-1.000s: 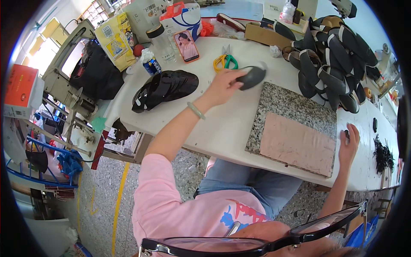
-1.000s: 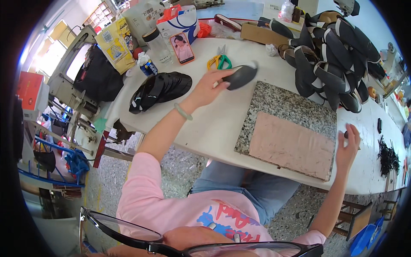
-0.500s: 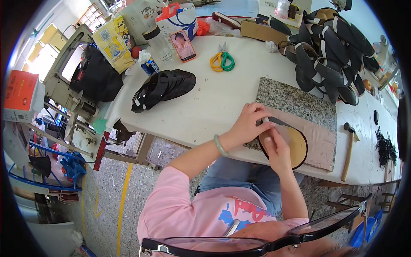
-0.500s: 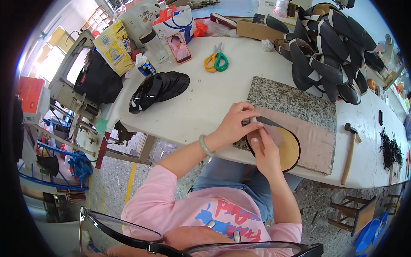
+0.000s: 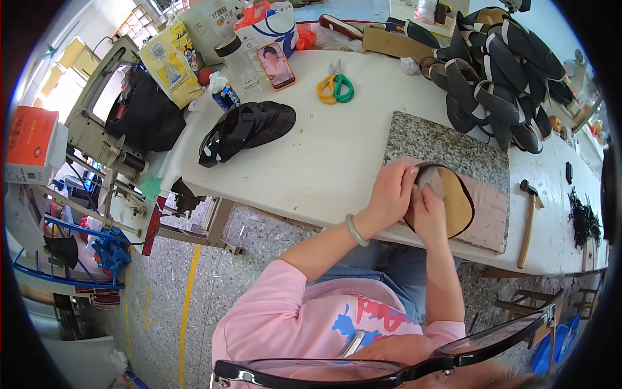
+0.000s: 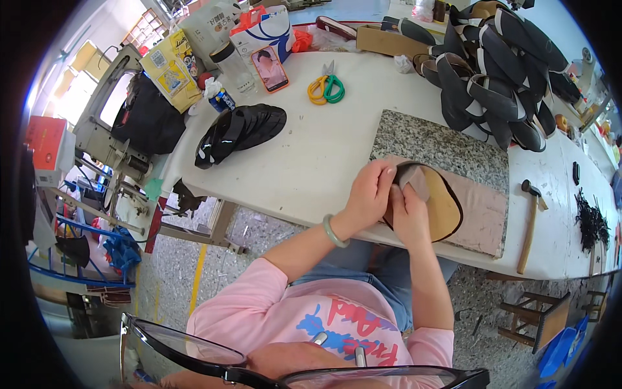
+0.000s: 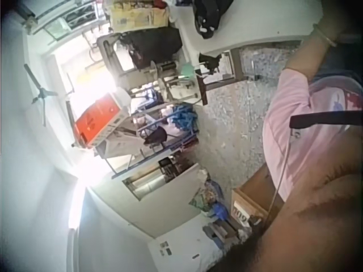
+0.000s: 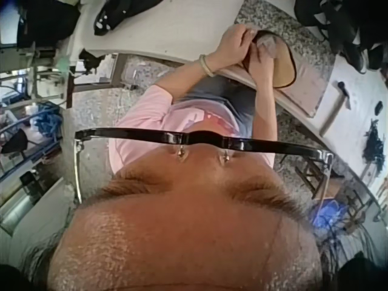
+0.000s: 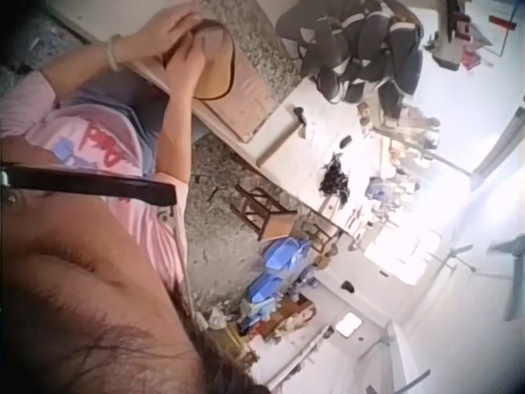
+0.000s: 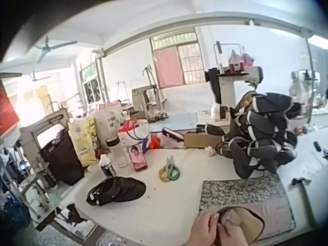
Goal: Applying adhesive to shoe components and folding the edges during assembly.
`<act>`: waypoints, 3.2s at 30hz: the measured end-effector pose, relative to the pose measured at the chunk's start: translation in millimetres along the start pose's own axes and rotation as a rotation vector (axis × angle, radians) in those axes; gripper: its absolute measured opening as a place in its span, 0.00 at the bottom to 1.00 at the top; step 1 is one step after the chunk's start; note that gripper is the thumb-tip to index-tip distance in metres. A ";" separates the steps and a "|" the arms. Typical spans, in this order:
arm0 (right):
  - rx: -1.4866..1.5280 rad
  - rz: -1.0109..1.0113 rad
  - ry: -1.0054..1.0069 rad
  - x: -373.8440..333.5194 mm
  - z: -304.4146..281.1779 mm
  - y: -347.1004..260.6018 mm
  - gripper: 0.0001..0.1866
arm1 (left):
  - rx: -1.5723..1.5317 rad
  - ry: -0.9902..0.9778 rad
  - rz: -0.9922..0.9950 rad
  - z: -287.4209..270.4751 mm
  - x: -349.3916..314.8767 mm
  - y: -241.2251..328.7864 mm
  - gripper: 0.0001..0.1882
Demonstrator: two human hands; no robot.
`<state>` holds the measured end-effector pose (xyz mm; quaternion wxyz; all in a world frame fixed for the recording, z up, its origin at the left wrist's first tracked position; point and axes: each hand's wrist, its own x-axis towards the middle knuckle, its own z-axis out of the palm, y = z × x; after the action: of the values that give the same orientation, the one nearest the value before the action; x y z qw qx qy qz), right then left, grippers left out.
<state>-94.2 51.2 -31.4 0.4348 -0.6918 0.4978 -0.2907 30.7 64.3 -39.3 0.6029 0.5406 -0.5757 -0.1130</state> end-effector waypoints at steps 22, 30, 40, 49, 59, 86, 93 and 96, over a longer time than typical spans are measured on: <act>0.490 -0.455 0.005 -34.3 -53.5 -18.8 0.11 | -1.073 -0.517 -0.772 -61.8 39.4 8.4 0.13; 0.989 -0.082 -0.040 -32.3 32.1 -24.6 0.12 | -0.344 0.169 -0.354 -89.6 18.0 -9.2 0.15; 1.581 -0.187 -0.257 -18.3 18.4 -9.5 0.18 | 1.007 0.124 -0.555 -354.7 -58.4 -62.2 0.10; 1.342 -0.389 -0.229 -19.5 32.6 -10.6 0.14 | -0.523 -0.238 -0.312 -162.6 -29.1 14.0 0.29; 0.910 -0.734 -0.087 -46.3 -36.4 -7.1 0.24 | -1.328 -0.371 -0.547 -69.3 16.2 48.6 0.16; 0.090 -0.401 0.109 -35.7 -70.5 -40.1 0.19 | -1.715 -0.387 -0.835 -25.8 -6.6 36.3 0.23; -0.030 -0.557 -0.139 -45.6 -99.8 -56.9 0.14 | -0.679 -0.706 -0.577 -65.3 12.2 -0.8 0.15; -0.149 -0.592 -0.373 -45.3 -116.2 -62.6 0.14 | -0.194 -0.504 0.022 -71.4 38.7 35.2 0.20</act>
<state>-179.0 65.4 78.4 0.3634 -0.8771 0.2076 -0.2358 84.0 85.9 28.0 0.4909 0.4290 -0.6998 -0.2921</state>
